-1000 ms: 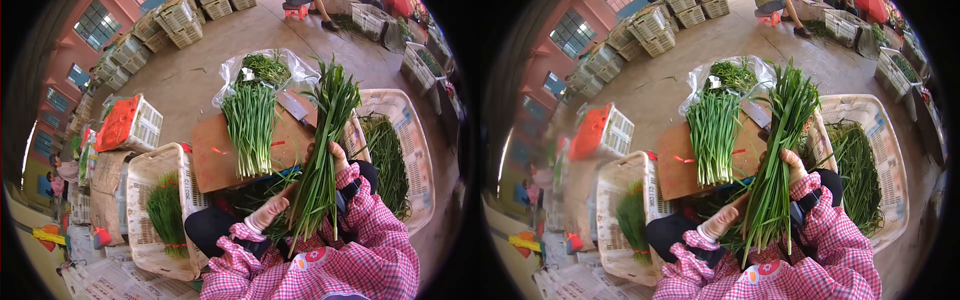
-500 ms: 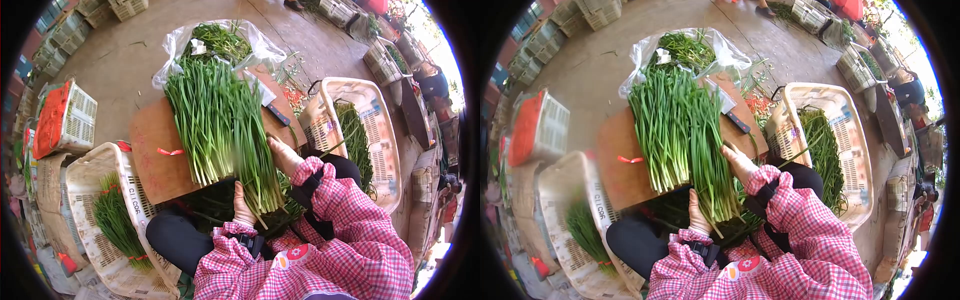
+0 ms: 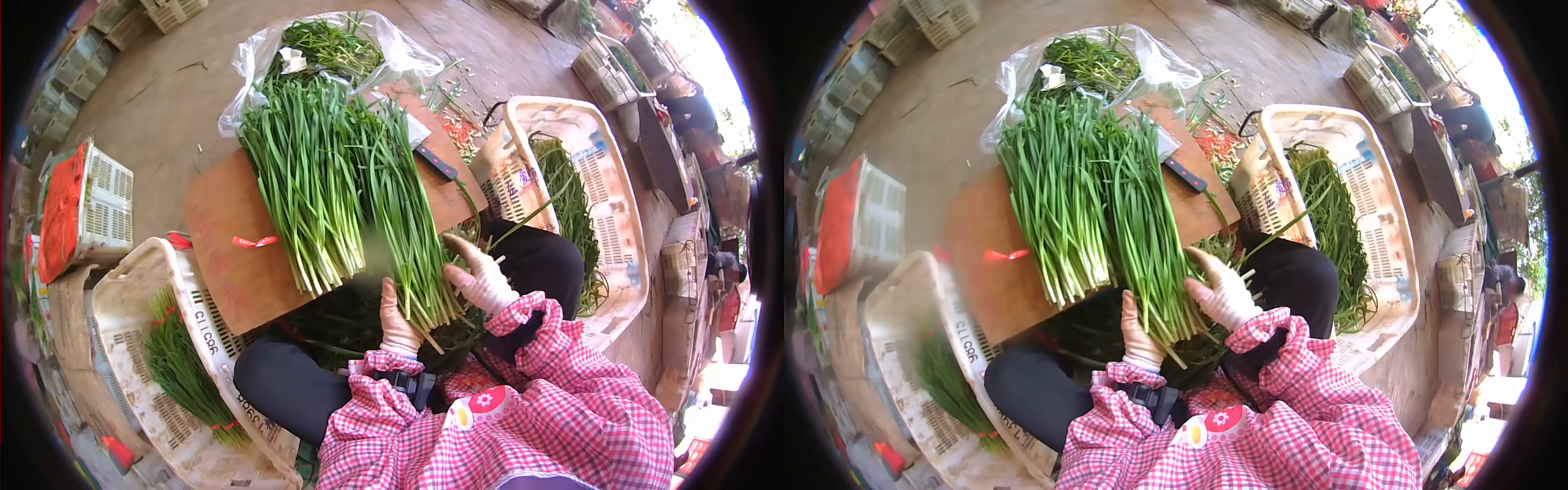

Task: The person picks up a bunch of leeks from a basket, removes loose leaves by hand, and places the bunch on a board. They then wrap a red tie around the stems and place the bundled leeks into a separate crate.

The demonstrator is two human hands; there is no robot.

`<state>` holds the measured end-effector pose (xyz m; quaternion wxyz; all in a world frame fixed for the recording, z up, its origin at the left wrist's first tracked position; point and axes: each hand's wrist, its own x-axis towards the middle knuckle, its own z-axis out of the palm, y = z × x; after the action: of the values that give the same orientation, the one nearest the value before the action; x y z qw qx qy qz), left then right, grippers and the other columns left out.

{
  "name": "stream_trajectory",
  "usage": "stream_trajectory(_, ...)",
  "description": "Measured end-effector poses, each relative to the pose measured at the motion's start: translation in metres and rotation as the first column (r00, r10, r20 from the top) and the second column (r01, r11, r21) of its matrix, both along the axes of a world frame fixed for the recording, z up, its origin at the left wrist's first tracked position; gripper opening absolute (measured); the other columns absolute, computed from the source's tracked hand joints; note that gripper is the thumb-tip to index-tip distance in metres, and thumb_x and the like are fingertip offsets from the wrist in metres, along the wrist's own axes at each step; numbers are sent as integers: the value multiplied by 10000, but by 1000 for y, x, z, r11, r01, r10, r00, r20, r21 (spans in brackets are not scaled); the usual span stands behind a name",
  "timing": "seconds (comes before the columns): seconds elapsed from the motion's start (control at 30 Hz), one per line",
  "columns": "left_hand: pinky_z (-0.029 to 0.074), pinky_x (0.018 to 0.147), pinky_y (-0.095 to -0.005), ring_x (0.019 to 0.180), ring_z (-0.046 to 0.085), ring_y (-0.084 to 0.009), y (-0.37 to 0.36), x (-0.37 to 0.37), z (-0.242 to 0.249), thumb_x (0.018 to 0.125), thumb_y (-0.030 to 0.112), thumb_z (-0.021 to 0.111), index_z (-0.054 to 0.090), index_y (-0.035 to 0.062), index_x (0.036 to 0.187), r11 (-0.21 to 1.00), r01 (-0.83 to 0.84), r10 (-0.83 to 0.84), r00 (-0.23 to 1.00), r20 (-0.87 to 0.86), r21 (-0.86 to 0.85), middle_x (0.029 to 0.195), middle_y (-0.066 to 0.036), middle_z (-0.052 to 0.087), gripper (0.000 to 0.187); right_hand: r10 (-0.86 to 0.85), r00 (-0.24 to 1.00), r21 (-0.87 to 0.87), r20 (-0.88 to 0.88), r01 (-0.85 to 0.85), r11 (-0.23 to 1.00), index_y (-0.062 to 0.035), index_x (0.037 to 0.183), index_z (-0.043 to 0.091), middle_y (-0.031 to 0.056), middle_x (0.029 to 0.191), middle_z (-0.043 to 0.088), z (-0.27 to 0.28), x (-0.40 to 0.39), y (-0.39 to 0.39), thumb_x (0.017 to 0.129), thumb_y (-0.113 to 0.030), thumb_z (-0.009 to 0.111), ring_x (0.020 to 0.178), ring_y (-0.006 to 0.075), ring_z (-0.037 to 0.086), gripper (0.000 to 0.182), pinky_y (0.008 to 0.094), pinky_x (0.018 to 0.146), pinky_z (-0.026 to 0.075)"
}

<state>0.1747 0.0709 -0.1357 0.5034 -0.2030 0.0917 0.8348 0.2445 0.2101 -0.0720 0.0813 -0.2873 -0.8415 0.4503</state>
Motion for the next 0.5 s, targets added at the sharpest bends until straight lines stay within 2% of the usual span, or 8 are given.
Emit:
stream_trajectory(0.07,418,981,-490,1110,548,-317,-1,-2,6,870,538,516,504,53,1265,965,38,-45,999,22,258,1241,-130,561,626,-61,991,82,-118,71,994,-36,1147,570,153,1028,623,13,-3,-4,795,-161,636,976,287,608,380,353,857,471)
stream_trajectory(0.13,414,985,-488,1116,543,-315,3,1,-12,875,539,508,503,64,1269,974,16,-27,999,47,226,1246,-128,557,617,37,999,78,11,-37,996,-12,1000,631,133,874,655,38,-5,-8,771,-120,652,828,227,649,254,324,746,505)
stream_trajectory(0.17,409,990,-486,1121,539,-314,4,5,-22,880,539,499,502,76,1274,983,0,-14,997,74,186,1252,-127,554,608,93,995,148,21,-95,984,-15,821,659,135,698,628,54,-10,-17,751,-137,670,652,265,635,140,336,631,502)
stream_trajectory(0.2,409,990,-486,1121,539,-314,6,5,-16,880,539,499,502,76,1274,981,-1,-14,997,74,192,1252,-127,554,608,185,971,197,150,-213,957,-38,746,659,132,629,603,64,-13,-22,731,-245,699,616,300,617,211,356,603,495)
stream_trajectory(0.27,399,998,-478,1125,534,-315,5,7,-4,879,546,495,496,92,1284,999,38,-38,999,-35,-2,1263,-120,548,608,321,907,340,274,-404,850,-57,670,632,119,580,583,68,-17,-33,710,-379,700,581,302,603,332,389,571,474)
stream_trajectory(0.33,392,1002,-476,1129,528,-314,7,6,-12,872,560,497,490,100,1291,999,33,-34,999,16,40,1271,-117,543,623,329,853,388,404,-486,784,-71,629,593,116,555,564,61,-20,-45,700,-450,680,552,298,586,395,419,550,449)
stream_trajectory(0.43,390,1006,-482,1131,532,-309,6,8,-16,861,567,509,481,82,1294,999,30,-28,998,-54,44,1268,-123,545,651,299,849,430,435,-488,760,-70,656,604,120,569,575,50,-17,-49,719,-398,677,557,305,595,342,414,555,467)
stream_trajectory(0.5,394,1004,-479,1131,534,-307,5,7,-15,853,578,510,482,78,1291,999,20,-18,997,-68,36,1264,-125,547,666,177,945,394,273,-278,876,-69,681,614,135,582,578,50,-12,-44,741,-306,669,562,306,607,250,396,549,486)
